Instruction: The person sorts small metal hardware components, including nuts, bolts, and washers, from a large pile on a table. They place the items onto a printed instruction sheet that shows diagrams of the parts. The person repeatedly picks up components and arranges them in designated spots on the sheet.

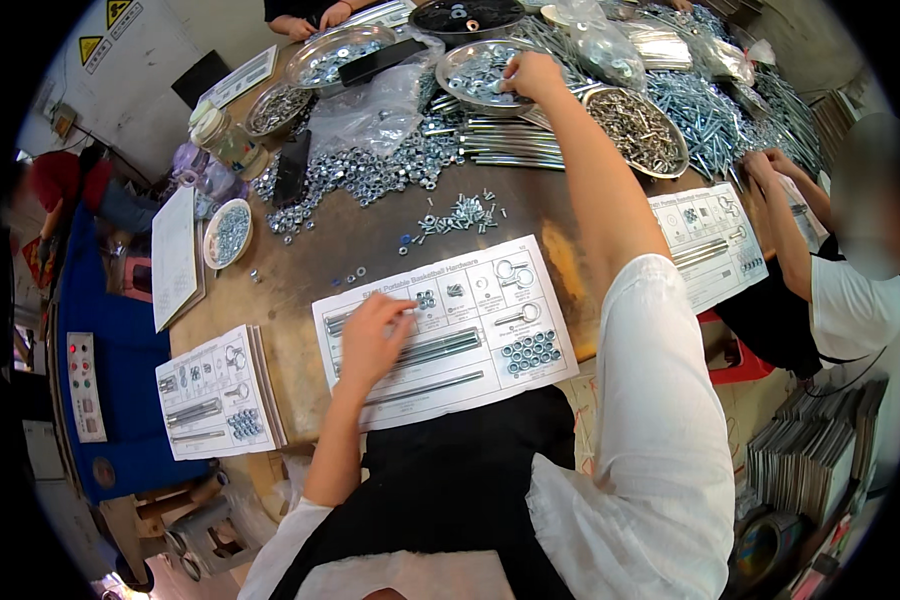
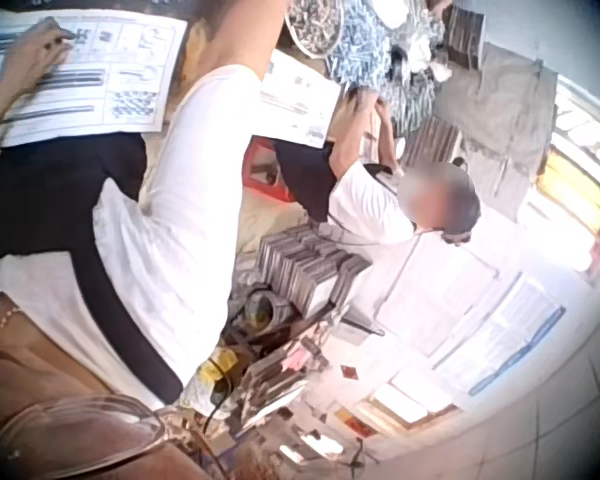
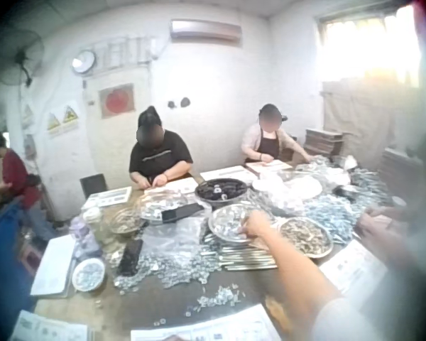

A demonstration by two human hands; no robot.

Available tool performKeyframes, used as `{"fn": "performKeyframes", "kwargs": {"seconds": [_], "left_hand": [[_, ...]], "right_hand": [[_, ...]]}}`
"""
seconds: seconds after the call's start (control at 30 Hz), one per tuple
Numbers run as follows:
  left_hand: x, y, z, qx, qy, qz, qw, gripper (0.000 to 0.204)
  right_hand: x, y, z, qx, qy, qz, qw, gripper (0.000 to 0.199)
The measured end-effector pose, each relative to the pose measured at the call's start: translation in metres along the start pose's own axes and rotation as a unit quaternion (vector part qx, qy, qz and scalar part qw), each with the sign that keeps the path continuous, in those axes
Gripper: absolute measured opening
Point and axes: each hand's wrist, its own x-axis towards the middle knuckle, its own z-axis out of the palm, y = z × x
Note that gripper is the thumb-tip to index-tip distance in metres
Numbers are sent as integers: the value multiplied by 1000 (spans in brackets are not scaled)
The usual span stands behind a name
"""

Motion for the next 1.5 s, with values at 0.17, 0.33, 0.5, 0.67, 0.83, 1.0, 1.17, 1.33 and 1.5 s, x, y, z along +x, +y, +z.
{"fn": "performKeyframes", "kwargs": {"seconds": [0.17, 0.33, 0.5, 0.67, 0.83, 1.0, 1.17, 1.33, 1.5], "left_hand": [[45, 14, 56, 115, 30, 54, 991, 28], [50, 17, 63, 106, 20, 48, 993, 25], [43, 8, 56, 93, 24, 89, 991, 12], [38, 5, 57, 73, 37, 96, 992, 18], [39, 8, 59, 86, 30, 93, 991, 23], [39, 17, 44, 55, 54, 71, 994, 23], [27, 17, 16, 48, 55, 11, 997, 19], [21, 15, 6, 28, 72, 18, 997, 17], [9, 13, -9, 0, 51, -21, 998, 17]], "right_hand": [[-5, -6, -6, -13, -10, 13, 1000, 41], [-9, -3, -3, -19, -5, 14, 1000, 39], [-2, 10, 7, 55, -9, -47, 997, 39], [-1, 8, 5, 6, -2, -54, 999, 43], [-3, -1, 11, 20, -19, -101, 994, 45], [19, 29, 20, 18, 4, -97, 995, 41], [4, 7, 12, 128, 24, -53, 990, 36], [-8, -7, -14, 613, 10, 48, 788, 38], [-65, -21, -39, 881, -128, 150, 430, 19]]}}
